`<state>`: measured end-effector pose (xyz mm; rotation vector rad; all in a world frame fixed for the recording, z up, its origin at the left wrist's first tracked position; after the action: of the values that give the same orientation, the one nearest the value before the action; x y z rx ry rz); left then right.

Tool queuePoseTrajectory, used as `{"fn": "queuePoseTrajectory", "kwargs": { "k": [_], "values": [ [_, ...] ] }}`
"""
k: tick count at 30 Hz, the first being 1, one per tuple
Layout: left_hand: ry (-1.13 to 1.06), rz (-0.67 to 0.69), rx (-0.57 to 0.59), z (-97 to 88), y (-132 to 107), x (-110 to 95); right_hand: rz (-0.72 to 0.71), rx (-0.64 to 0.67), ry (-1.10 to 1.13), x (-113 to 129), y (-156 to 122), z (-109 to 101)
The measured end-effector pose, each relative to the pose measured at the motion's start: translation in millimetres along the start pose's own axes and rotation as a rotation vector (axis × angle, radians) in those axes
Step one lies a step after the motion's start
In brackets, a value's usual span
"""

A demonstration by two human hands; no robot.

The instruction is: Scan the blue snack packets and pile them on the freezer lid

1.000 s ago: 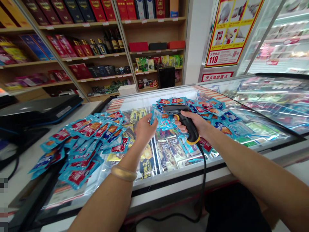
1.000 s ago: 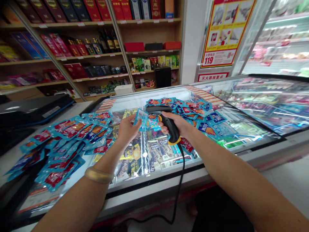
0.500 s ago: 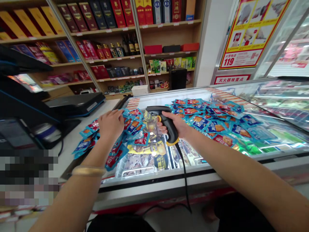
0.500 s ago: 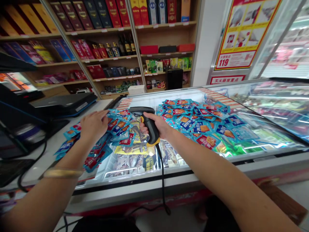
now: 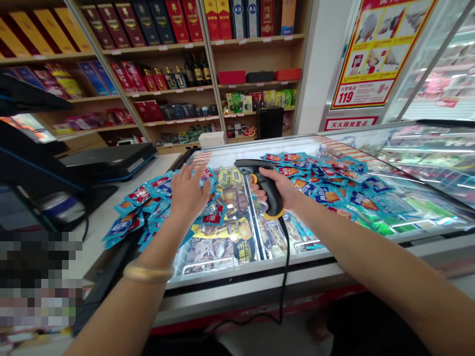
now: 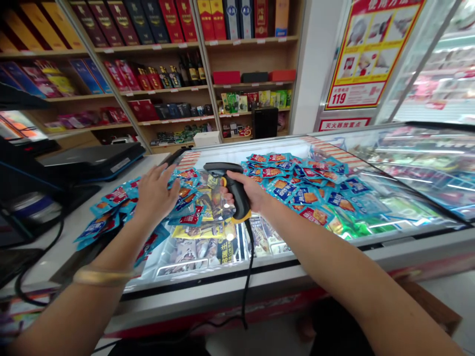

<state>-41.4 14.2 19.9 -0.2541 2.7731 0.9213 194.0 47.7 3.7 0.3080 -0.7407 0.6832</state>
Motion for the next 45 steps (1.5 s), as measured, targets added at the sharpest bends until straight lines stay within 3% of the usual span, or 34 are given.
{"fn": "queuePoseTrajectory", "kwargs": {
  "k": [4,9,13,17,22,31,33,36,38,40,45],
  "values": [
    [-0.118,0.174,0.08,20.7,-5.7,-54.0,-0.101,-0.074,-0.048,38.2,-26.2,-30.2],
    [-0.179,0.322,0.269,52.0,-22.5,-133.7,-0.206,-0.199,-0.106,78.2,-65.3,-74.5],
    [-0.176,0.461,0.452,71.0,-34.1,-189.0,-0.241,-0.25,-0.089,92.7,-88.0,-97.1],
    [-0.12,0.596,0.617,84.2,-37.2,-220.8,-0.262,-0.27,-0.007,94.1,-94.9,-105.5],
    [-0.088,0.616,0.679,91.6,-37.1,-219.4,-0.287,-0.252,0.014,92.3,-92.2,-104.5],
    [-0.208,0.51,0.567,78.7,-46.2,-174.2,-0.237,-0.222,-0.004,83.9,-89.0,-102.8],
    [-0.308,0.39,0.527,78.2,-44.4,-164.2,-0.228,-0.216,-0.029,82.0,-88.1,-103.7],
    [-0.596,0.021,0.471,80.4,-39.0,-149.2,-0.232,-0.2,-0.078,80.1,-87.1,-104.4],
    [-0.873,-0.24,0.498,82.8,-36.6,-142.5,-0.23,-0.188,-0.104,78.8,-86.8,-104.1],
    [-1.115,-0.418,0.558,83.9,-35.4,-140.5,-0.213,-0.179,-0.124,77.1,-86.8,-103.0],
    [-1.288,-0.586,0.62,79.3,-34.6,-143.2,-0.141,-0.129,-0.178,71.8,-87.3,-96.7]
  ]
}}
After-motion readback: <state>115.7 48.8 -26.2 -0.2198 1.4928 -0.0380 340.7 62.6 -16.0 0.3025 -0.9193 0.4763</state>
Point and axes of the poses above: each hand's wrist, its own y-axis towards the middle knuckle, its own z-axis out of the palm, x = y × z, the point moved 2 cm from there along y, towards the middle knuckle, and after that the axes turned 10 degrees about -z, right-handed, at the moved point
